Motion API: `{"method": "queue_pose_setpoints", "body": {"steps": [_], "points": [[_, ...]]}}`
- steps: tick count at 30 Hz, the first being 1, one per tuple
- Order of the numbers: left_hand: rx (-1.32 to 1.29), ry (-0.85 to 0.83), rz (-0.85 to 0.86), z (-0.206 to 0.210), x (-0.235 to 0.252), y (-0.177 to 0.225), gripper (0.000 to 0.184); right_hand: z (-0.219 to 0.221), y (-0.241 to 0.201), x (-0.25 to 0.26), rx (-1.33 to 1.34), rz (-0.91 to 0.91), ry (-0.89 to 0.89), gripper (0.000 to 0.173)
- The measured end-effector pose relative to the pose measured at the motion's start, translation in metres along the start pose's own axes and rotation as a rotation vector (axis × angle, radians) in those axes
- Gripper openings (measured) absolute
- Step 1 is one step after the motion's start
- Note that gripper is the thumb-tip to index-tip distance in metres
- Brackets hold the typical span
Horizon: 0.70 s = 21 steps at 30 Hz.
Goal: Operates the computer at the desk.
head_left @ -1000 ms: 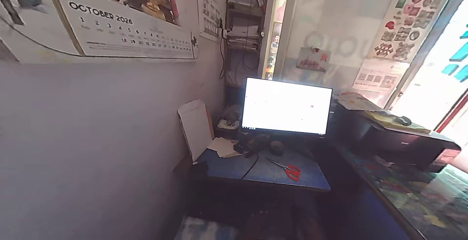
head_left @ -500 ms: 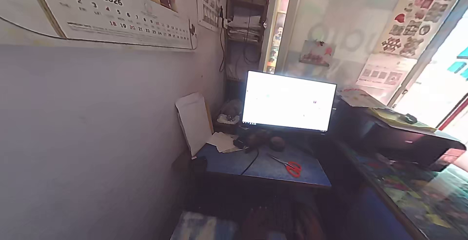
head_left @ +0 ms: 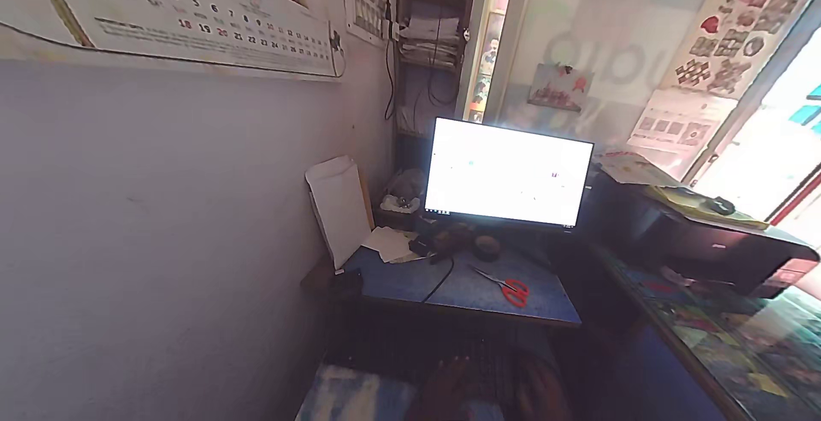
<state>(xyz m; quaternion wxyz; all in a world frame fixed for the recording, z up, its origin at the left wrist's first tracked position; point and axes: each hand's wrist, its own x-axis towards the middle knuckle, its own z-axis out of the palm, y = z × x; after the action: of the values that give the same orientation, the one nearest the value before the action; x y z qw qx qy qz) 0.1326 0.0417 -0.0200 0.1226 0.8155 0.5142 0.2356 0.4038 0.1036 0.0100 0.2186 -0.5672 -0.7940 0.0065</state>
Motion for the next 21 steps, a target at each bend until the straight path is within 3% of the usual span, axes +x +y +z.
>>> {"method": "queue_pose_setpoints", "body": {"steps": [21], "points": [[0.044, -0.065, 0.006, 0.0037, 0.0019, -0.0035, 0.049, 0.0029, 0.0016, 0.0005, 0.011, 0.001, 0.019, 0.049]]}}
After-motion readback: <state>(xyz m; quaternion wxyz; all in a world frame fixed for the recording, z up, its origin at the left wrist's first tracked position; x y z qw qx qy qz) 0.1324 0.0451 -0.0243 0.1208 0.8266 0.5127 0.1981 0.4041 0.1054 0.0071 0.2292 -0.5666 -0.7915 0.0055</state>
